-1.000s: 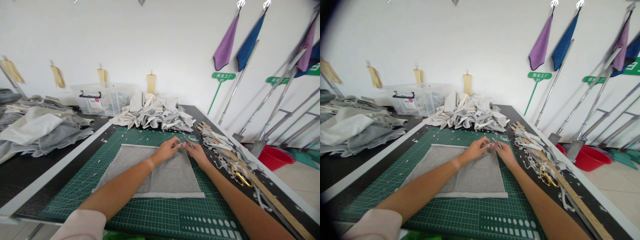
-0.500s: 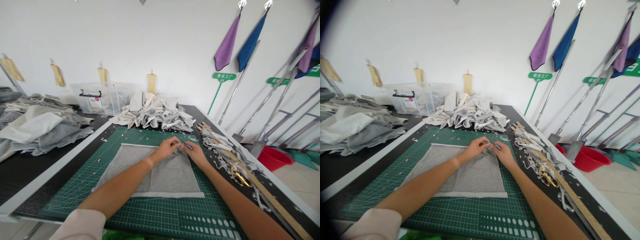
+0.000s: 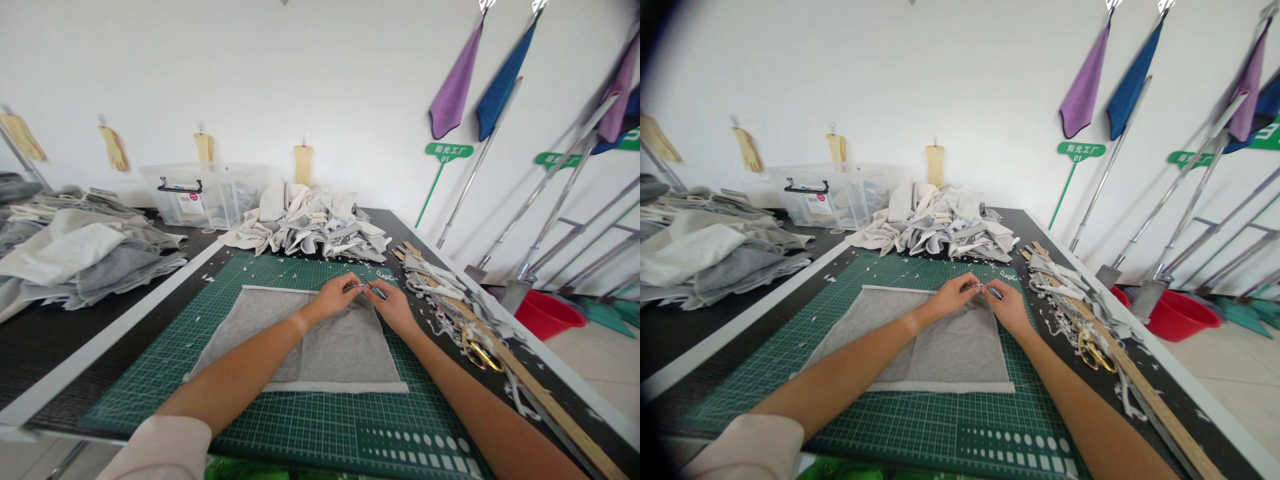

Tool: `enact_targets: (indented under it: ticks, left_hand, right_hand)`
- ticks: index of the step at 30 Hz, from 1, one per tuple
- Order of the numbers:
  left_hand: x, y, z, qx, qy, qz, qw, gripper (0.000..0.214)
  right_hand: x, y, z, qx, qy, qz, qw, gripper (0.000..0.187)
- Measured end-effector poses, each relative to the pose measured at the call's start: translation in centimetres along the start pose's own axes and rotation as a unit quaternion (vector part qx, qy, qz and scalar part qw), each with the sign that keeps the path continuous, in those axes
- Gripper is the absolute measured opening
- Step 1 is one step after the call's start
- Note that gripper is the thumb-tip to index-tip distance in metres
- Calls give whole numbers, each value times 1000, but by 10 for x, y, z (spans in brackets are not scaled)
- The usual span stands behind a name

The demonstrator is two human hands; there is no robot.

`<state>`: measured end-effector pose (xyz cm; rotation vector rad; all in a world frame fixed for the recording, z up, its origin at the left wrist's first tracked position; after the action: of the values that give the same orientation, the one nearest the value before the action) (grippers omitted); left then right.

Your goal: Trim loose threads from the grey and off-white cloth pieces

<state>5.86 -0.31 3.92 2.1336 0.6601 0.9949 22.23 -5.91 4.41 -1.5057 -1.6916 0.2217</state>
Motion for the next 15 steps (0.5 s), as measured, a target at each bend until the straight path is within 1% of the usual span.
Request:
enact_targets:
  ticks: [3, 10, 15]
  left_hand:
    - [0, 1, -3, 14, 13, 13, 1000, 26]
    - [0, -9, 1, 16, 5, -25, 1000, 28]
    - [2, -11, -1, 9, 12, -20, 1000, 30]
  right_hand:
    - [-1, -1, -1, -10, 9, 6, 1000, 36]
    - [-2, -6, -1, 1, 5, -9, 1000, 35]
    - [-3, -7, 0, 10, 5, 2, 1000, 37]
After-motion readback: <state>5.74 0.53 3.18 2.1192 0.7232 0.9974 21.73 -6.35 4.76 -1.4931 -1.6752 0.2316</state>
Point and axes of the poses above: each hand's wrist, its own x-axis towards the middle knuckle, its own z-axis out of the palm, y = z × x, the point moved 5 cm from there along x, towards the middle knuckle, and after that the axes turned 1 degree about -z, right-handed, at the moved point
